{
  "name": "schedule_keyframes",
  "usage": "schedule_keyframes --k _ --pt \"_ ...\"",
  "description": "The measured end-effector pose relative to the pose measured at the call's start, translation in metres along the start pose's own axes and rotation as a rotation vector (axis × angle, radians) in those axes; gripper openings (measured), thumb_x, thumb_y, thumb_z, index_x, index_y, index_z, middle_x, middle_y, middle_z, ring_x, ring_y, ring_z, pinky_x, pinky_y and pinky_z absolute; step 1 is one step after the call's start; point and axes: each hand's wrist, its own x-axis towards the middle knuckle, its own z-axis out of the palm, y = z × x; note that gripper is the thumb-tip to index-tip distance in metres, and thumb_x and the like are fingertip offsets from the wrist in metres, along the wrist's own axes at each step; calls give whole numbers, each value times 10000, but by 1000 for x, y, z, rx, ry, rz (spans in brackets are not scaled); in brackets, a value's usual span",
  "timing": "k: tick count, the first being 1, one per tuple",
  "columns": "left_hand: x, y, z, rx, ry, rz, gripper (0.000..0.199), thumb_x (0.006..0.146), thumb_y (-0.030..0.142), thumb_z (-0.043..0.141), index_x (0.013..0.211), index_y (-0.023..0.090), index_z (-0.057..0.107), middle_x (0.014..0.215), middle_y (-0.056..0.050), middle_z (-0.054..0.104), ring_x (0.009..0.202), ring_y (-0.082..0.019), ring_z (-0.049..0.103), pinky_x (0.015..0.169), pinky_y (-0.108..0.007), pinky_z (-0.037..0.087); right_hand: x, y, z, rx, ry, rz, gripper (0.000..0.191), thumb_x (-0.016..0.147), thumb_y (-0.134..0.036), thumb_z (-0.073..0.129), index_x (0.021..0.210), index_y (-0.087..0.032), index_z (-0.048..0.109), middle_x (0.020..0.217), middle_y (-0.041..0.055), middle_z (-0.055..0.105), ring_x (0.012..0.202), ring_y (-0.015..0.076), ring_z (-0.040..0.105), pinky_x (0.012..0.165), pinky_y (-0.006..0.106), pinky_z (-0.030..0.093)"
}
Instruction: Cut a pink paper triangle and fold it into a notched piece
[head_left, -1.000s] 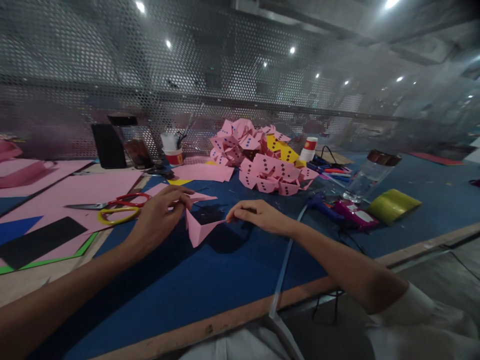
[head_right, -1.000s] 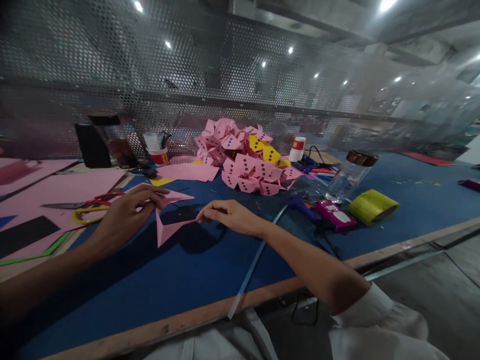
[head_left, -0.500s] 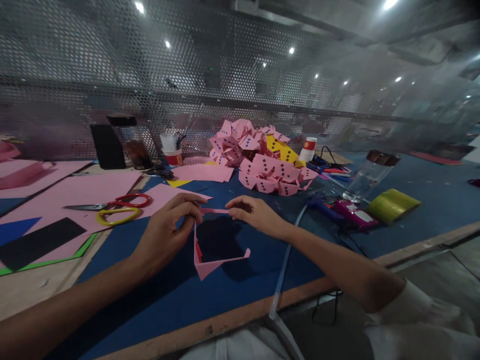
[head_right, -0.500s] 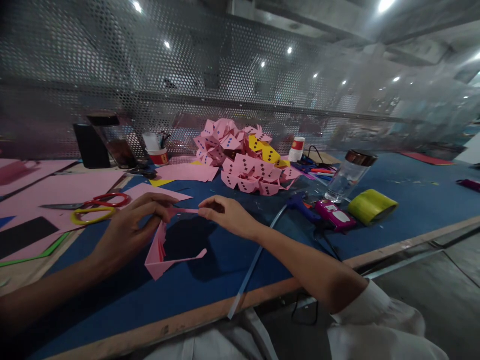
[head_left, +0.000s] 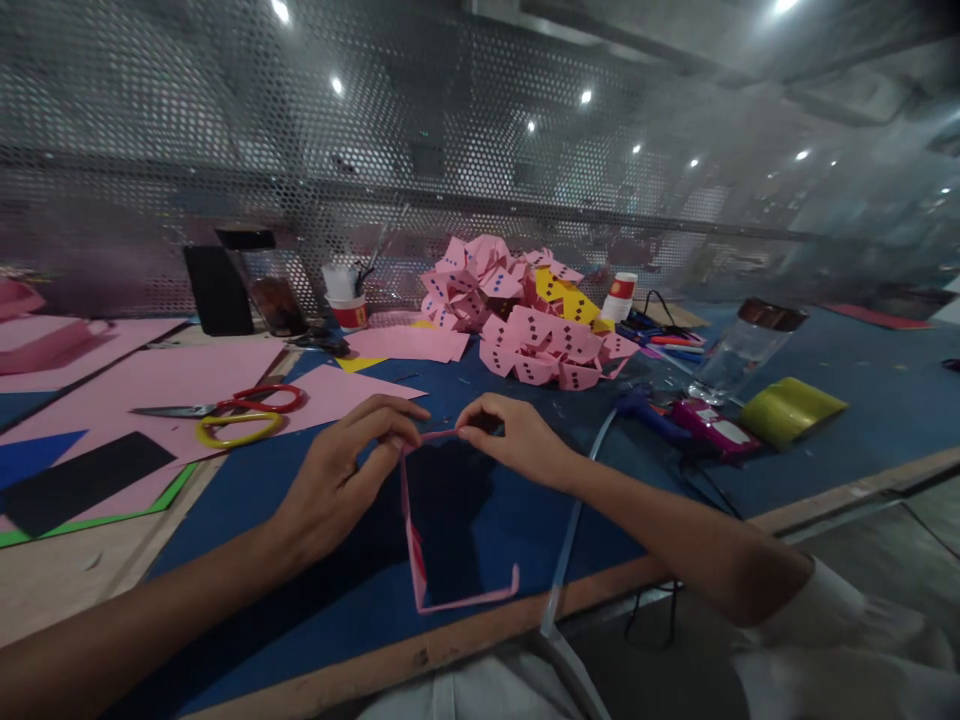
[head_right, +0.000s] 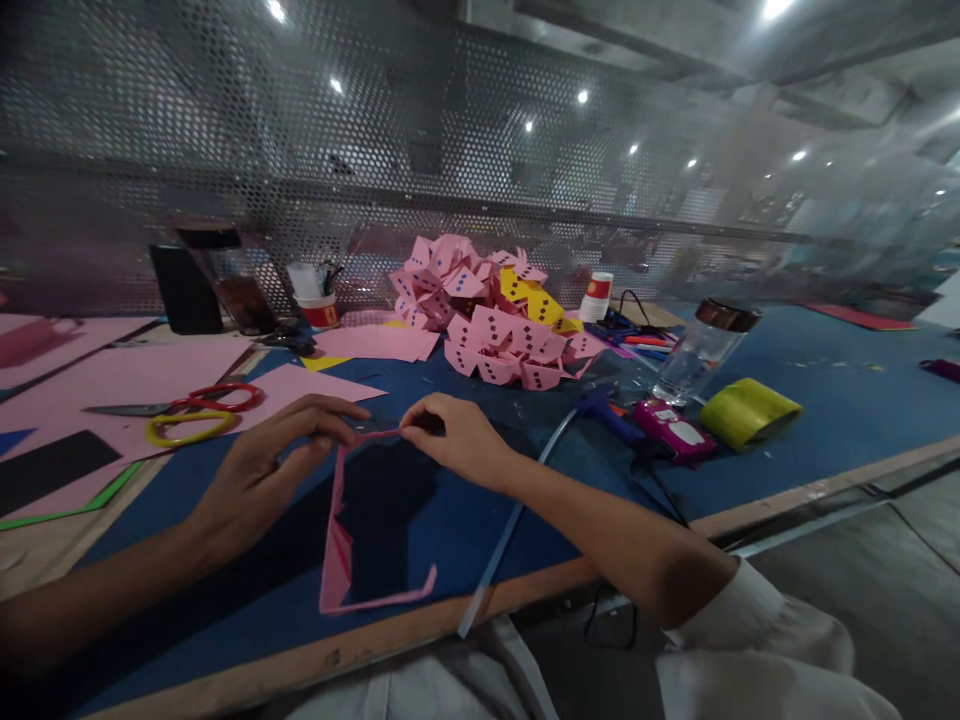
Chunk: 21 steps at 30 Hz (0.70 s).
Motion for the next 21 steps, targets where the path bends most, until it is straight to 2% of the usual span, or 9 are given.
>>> schedule_keyframes --k 2,5,11,13,16,21 --pt "2 3 1 -31 -5 -58 232 998 374 527 997 249 723 1174 -43 741 1096 -241 671 959 -346 521 -1 -2 0 -30 6 -55 81 935 -234 671 968 -184 727 940 27 715 832 147 650 781 280 508" --pt "8 5 7 1 -33 -167 286 918 463 637 1071 251 752 1040 -31 774 934 -232 689 849 -330 544 -1 -3 1 -60 20 -126 74 938 -205 661 974 -183 721 940 28 697 851 148 655 789 276 512" --pt "26 3 14 98 -174 -215 296 876 450 641 1035 255 797 880 -8 793 789 -222 701 706 -302 498 -1 -2 3 -78 19 -197 66 951 -218 654 975 -197 711 954 30 683 875 155 653 834 291 521" --pt "29 3 16 132 -195 -229 268 881 439 623 949 250 801 813 2 784 741 -216 697 665 -294 472 0 -1 3 -52 27 -176 73 948 -231 663 983 -194 716 966 33 698 885 157 657 840 291 519" --pt "31 2 19 98 -196 -257 277 886 457 613 874 238 783 761 8 767 706 -207 682 638 -285 452 3 3 -1 62 35 -70 141 969 -297 652 1026 -187 719 970 28 729 860 150 669 824 286 516" --pt "30 -1 22 -35 -154 -302 347 884 492 640 1013 201 778 733 -4 731 697 -202 652 633 -278 439 9 11 -5 194 -2 40 269 998 -408 606 1019 -165 721 893 15 724 778 135 662 771 272 497"
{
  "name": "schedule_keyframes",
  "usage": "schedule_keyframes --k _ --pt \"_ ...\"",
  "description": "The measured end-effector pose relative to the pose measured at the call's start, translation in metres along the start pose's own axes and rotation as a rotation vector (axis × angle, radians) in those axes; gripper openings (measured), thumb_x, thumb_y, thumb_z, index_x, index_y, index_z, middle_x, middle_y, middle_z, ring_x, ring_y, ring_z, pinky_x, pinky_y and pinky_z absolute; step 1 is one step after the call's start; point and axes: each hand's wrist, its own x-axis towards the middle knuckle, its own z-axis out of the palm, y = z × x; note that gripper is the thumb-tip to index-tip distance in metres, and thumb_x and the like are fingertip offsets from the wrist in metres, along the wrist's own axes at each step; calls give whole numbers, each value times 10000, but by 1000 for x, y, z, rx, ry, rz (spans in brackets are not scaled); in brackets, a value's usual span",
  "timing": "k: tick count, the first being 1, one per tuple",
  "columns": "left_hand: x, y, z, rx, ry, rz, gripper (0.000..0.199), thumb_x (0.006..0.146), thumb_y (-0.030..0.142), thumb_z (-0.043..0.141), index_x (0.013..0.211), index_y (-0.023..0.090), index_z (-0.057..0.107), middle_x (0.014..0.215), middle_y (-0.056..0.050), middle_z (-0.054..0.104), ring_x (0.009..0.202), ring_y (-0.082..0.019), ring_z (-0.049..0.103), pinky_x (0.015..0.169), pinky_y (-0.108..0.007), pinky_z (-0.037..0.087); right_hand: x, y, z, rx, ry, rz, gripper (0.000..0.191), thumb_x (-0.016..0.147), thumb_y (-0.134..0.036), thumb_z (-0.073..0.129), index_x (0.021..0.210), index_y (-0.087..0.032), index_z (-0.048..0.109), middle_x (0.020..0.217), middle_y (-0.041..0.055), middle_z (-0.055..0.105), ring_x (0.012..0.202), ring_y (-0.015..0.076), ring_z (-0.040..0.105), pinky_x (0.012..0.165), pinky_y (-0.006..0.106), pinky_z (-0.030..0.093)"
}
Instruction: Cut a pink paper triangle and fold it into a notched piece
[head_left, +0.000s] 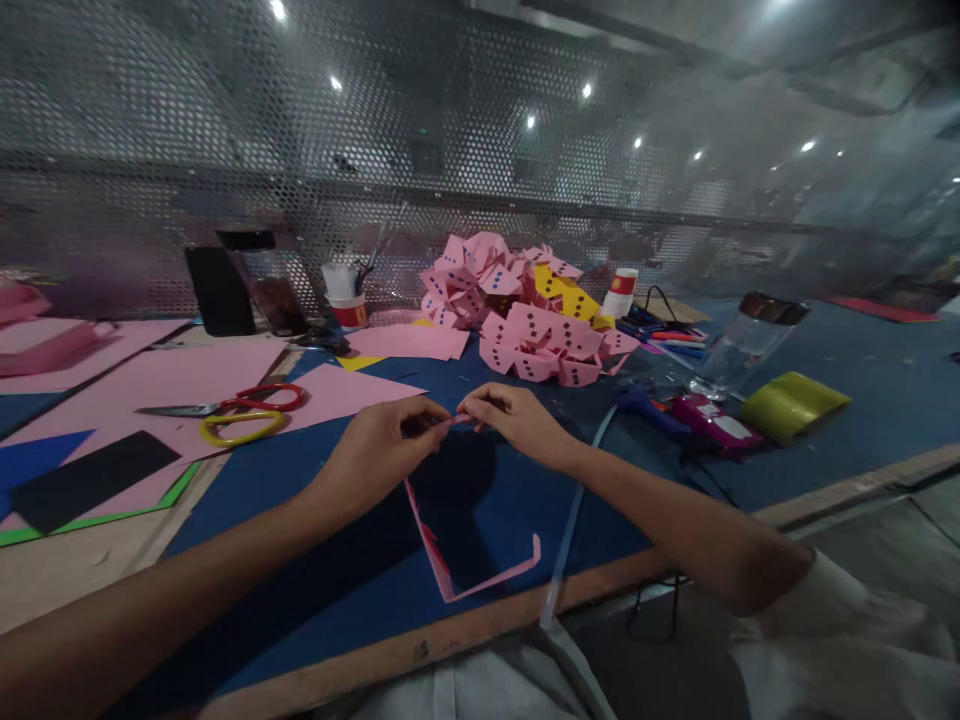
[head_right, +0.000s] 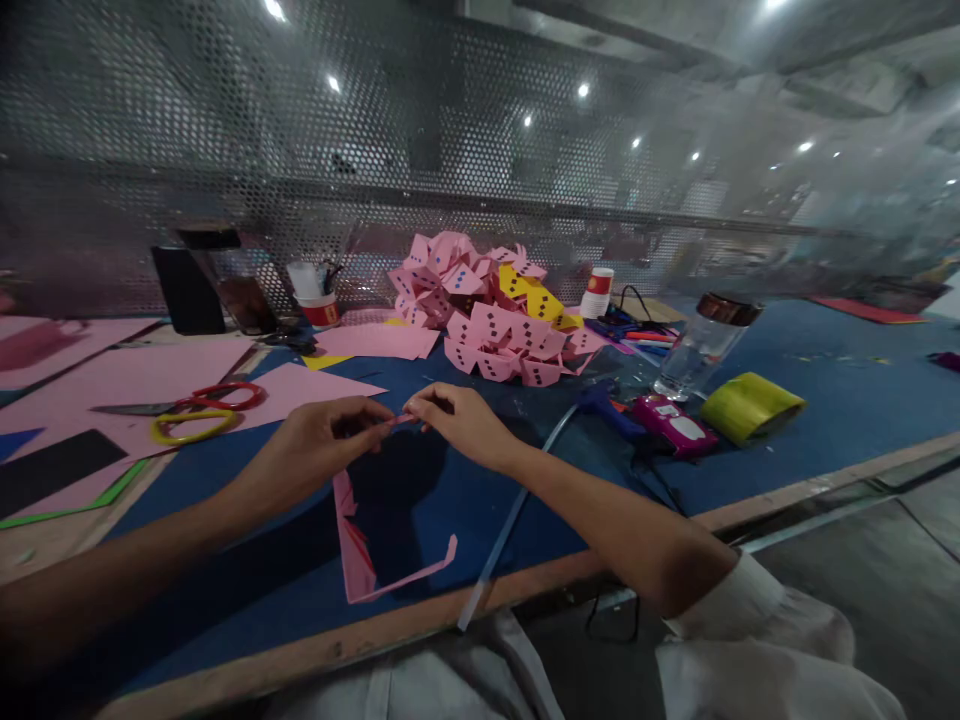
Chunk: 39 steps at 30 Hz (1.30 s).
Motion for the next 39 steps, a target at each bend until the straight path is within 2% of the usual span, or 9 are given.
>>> schedule_keyframes --k 4,8,13,22,33,39 --pt "0 -3 0 -59 -17 -10 359 890 507 655 1002 187 774 723 -2 693 686 -186 611 629 -276 418 -2 -2 3 -22 -12 3 233 919 -397 716 965 -169 727 885 14 733 812 150 661 771 273 494" --pt "0 -4 0 -115 -36 -20 317 895 487 659 923 189 763 695 12 658 658 -167 582 610 -267 396 -4 -6 6 -45 -11 -18 195 911 -372 721 934 -179 723 895 17 739 834 155 665 799 283 504" --pt "-1 1 1 -131 -22 17 275 879 449 677 848 187 755 707 11 674 683 -162 589 625 -254 413 -2 -6 3 171 -59 82 284 951 -445 659 934 -166 707 889 18 730 765 129 659 790 279 524" --pt "-6 8 2 -108 -2 60 257 852 427 678 834 191 777 813 -22 764 774 -196 665 715 -275 497 -4 -11 7 358 -190 244 399 811 -509 836 959 -163 702 834 11 712 764 132 664 781 283 554" --pt "-7 6 2 -72 -3 60 250 865 423 661 851 205 784 827 -16 775 797 -199 690 709 -268 510 -4 -12 5 433 -234 280 486 749 -546 881 982 -167 686 829 15 726 788 139 691 775 277 564" --pt "-7 7 1 -52 6 55 228 864 387 643 843 205 780 800 -9 765 771 -192 676 693 -265 494 -5 -15 5 321 -173 180 459 767 -525 868 978 -168 674 839 12 723 762 135 673 779 285 538"
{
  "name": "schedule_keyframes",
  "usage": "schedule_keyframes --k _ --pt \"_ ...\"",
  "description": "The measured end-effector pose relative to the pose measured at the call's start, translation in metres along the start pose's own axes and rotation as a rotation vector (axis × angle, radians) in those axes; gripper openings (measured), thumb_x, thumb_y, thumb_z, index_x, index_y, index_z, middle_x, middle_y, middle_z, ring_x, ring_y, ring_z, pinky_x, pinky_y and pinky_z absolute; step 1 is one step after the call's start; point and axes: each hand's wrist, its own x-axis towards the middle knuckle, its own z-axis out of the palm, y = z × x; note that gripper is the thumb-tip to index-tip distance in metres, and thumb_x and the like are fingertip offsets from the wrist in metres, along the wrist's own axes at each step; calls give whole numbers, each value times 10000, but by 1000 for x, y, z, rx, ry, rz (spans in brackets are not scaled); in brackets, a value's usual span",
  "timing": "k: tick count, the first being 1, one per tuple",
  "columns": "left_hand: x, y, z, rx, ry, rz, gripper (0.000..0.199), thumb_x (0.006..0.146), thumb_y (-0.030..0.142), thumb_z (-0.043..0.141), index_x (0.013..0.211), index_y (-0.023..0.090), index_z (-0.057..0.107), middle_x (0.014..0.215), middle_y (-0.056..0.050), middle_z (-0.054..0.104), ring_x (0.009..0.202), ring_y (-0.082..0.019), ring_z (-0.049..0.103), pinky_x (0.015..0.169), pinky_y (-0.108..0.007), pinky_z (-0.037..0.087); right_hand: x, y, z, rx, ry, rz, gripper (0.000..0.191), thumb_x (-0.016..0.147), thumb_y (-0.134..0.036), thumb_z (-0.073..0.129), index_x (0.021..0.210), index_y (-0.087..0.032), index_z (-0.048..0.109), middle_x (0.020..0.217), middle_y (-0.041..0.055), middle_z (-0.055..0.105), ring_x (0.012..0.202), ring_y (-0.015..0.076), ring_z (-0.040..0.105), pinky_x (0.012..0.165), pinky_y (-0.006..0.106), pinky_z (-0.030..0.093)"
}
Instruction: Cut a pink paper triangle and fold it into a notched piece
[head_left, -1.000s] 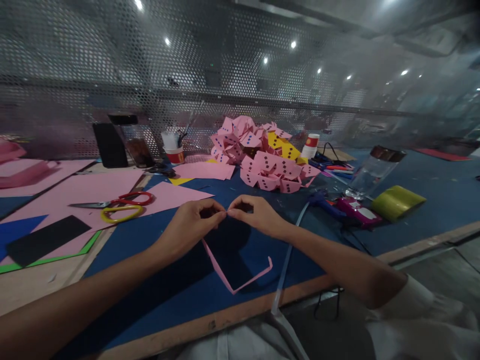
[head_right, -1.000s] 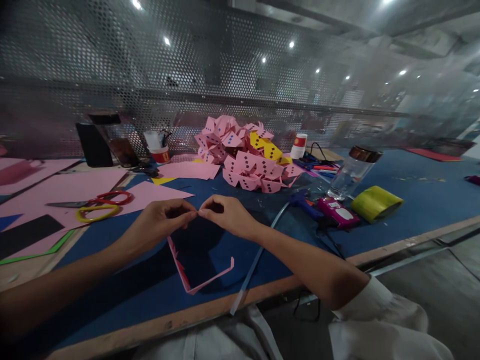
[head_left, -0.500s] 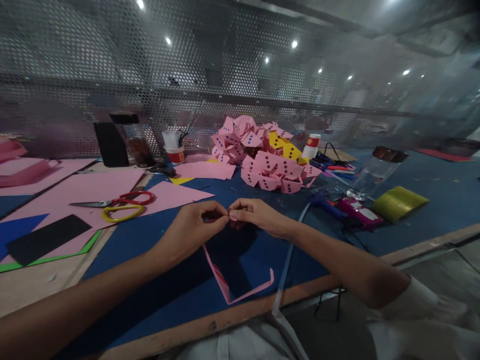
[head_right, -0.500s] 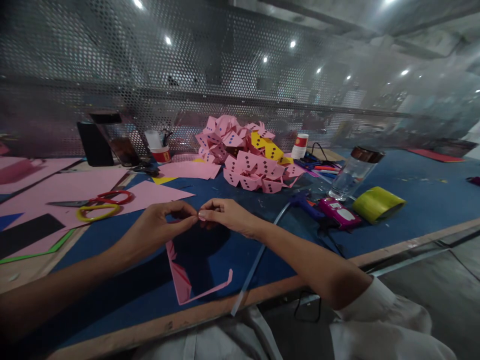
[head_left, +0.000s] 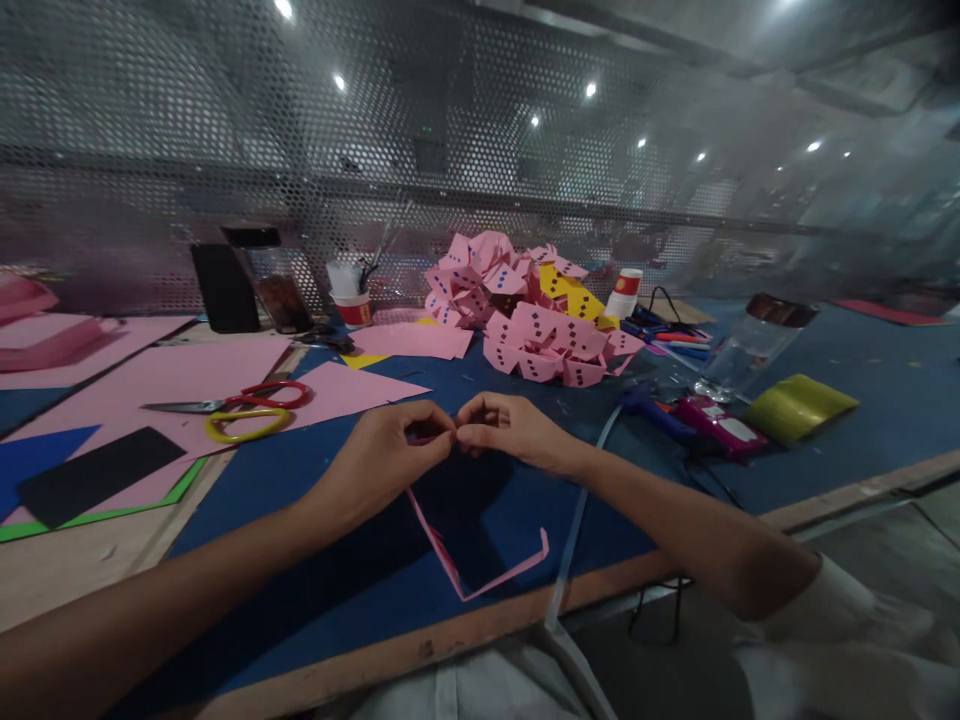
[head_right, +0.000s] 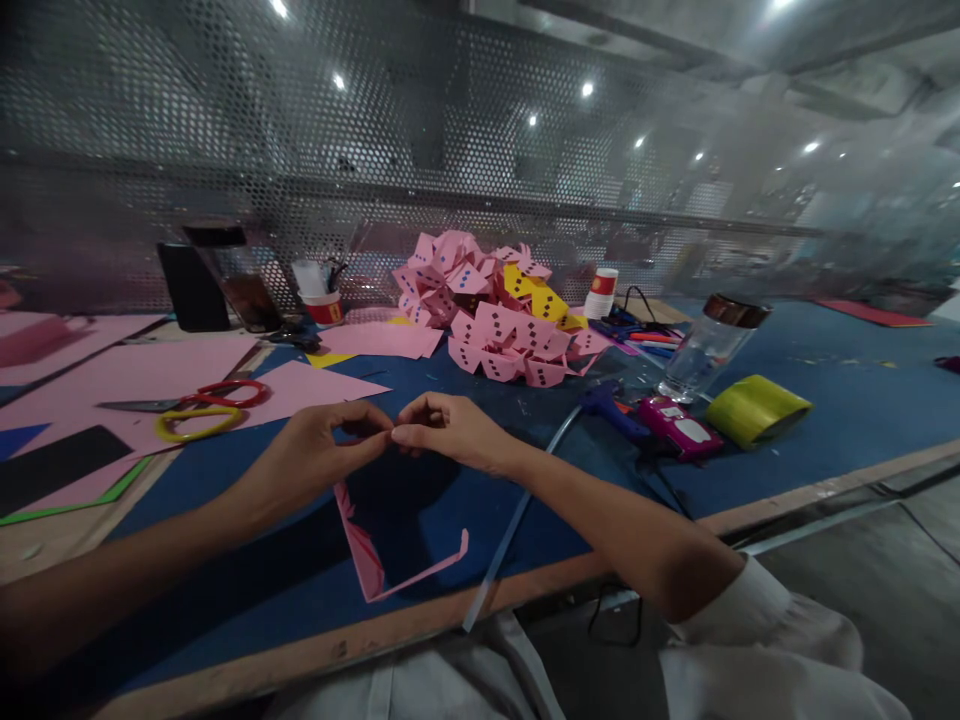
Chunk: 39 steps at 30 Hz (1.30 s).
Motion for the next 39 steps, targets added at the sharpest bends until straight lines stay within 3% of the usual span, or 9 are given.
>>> schedule_keyframes --k 8,18,25,32,39 --pt "2 -3 -1 -36 -19 -44 267 849 433 660 864 189 767 808 -24 747 768 -200 652 675 -275 486 -5 2 2 -387 138 -222 208 906 -386 735 947 -184 702 878 6 715 801 146 644 780 285 511" --pt "0 0 0 -68 -14 -47 205 823 379 651 797 190 726 711 7 686 682 -169 606 603 -244 453 -9 6 7 -691 196 -522 46 952 -235 638 945 -202 668 917 31 702 837 158 656 816 289 514" --pt "0 6 1 -98 -3 -82 177 773 352 651 770 186 710 681 17 657 628 -152 586 562 -235 433 -10 6 7 -966 222 -702 52 952 -163 616 957 -201 650 916 40 734 859 174 647 827 308 459" --pt "-1 10 -1 -174 -49 -170 267 766 454 690 783 188 700 679 21 670 460 -124 553 432 -225 347 -11 5 5 -1182 201 -801 91 1008 -187 563 984 -193 651 948 68 749 883 194 642 803 333 425" --pt "1 10 1 -223 -20 -155 266 736 457 705 748 191 710 685 -8 709 621 -177 652 570 -253 477 -13 3 1 -1332 135 -880 115 1033 -174 542 1047 -181 656 981 77 735 900 200 624 817 366 412"
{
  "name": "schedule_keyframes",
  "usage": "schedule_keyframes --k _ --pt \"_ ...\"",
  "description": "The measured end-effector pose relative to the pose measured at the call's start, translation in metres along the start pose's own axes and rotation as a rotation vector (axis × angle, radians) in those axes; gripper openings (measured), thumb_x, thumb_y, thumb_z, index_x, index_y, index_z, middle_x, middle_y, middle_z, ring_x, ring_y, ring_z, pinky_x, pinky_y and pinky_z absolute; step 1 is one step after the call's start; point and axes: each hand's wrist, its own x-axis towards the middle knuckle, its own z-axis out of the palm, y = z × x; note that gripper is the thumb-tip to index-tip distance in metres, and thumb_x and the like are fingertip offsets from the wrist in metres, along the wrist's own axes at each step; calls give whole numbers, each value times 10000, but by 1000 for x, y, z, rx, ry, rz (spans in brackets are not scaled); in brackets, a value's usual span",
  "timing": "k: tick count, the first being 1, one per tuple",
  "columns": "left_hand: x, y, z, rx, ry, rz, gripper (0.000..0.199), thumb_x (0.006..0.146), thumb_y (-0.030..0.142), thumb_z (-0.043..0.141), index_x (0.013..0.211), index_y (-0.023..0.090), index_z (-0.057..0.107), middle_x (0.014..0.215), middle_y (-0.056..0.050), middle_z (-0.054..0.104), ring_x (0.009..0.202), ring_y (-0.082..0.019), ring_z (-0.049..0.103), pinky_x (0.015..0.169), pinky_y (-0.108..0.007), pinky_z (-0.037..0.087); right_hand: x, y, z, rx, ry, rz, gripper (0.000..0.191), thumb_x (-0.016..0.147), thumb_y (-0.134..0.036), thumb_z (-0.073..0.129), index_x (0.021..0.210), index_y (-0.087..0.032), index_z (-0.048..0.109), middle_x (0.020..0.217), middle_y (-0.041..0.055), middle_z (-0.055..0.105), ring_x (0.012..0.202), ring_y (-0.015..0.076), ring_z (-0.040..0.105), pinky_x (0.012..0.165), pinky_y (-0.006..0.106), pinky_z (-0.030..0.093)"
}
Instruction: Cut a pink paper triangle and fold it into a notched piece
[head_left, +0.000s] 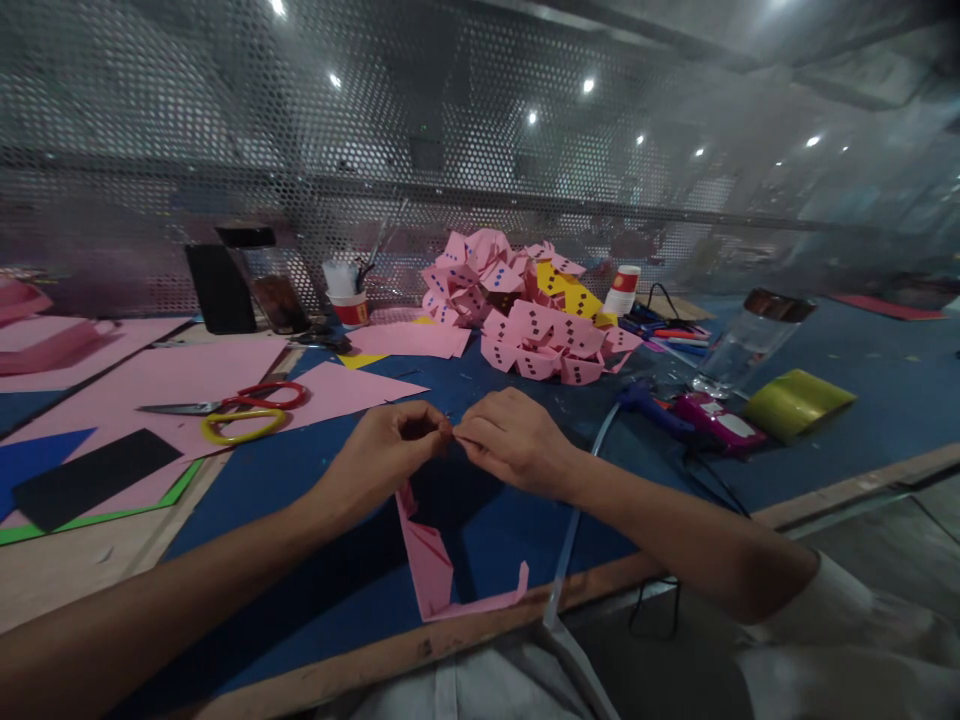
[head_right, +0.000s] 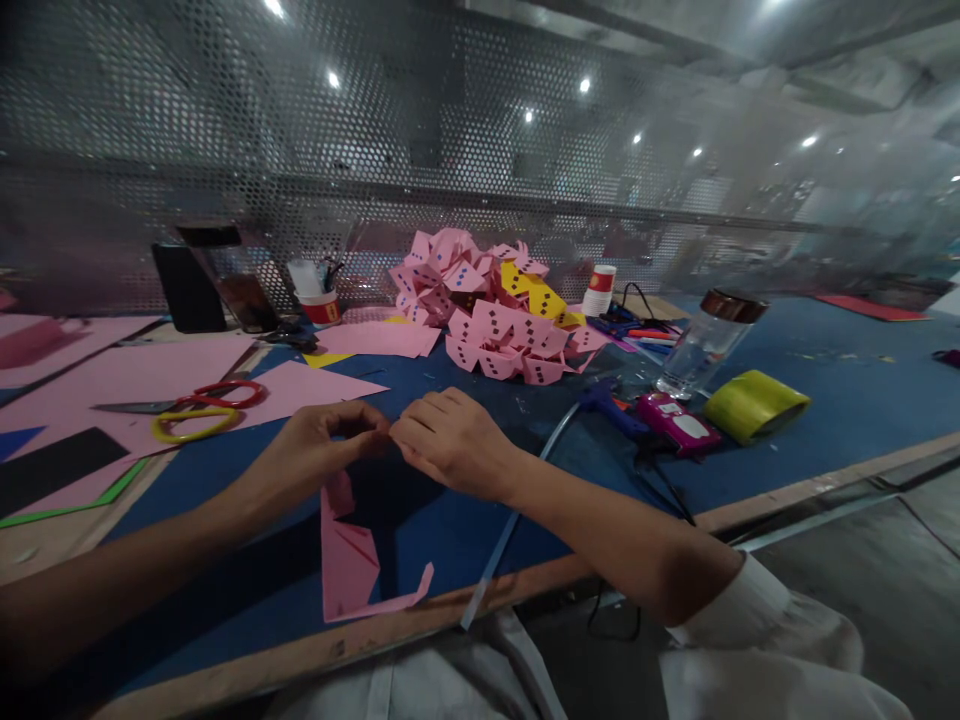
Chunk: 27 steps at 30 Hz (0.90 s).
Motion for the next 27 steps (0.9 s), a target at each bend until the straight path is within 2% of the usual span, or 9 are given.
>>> schedule_keyframes --k 5,10,14,17,22,24,27 --pt "4 -6 0 -30 9 0 252 722 431 718 758 182 724 719 -21 721 700 -191 671 677 -287 529 0 1 -2 -38 -8 -35 132 1042 -176 528 1076 -179 656 1017 81 735 920 208 611 820 380 406" --pt "7 -12 -1 -62 10 26 232 752 425 713 742 193 724 714 -21 712 707 -192 671 689 -297 539 -1 1 -3 -58 4 -66 149 1035 -174 532 1121 -164 653 1048 91 748 932 215 621 820 382 411" --pt "7 -15 -1 -35 12 44 286 801 480 690 742 201 721 723 -24 711 720 -201 674 689 -305 545 -2 -1 -2 3 -9 -17 172 1011 -153 540 1129 -173 665 1061 100 758 947 215 641 836 384 425" --pt "6 -13 -1 -10 26 52 270 795 465 674 749 202 715 723 -19 717 734 -209 680 706 -307 548 0 -4 -1 203 26 147 136 999 -183 564 1056 -188 688 1019 87 770 947 208 670 851 365 455" --pt "0 -8 -1 96 42 99 276 848 456 657 809 195 737 776 -18 744 783 -209 696 744 -287 522 8 -5 -3 734 7 642 203 1010 -358 605 944 -201 716 931 32 768 856 169 691 794 293 506" --pt "-2 -7 -2 136 48 123 262 873 439 654 844 197 750 819 -15 755 818 -205 693 759 -278 506 9 -4 -3 849 -18 723 233 985 -406 643 934 -192 720 916 25 763 849 169 689 794 289 511" --pt "-3 -9 -2 166 41 143 248 902 419 641 880 202 760 861 -11 760 851 -201 684 777 -272 489 9 -1 0 932 -37 753 256 950 -437 688 918 -186 725 898 24 758 835 165 684 798 289 515"
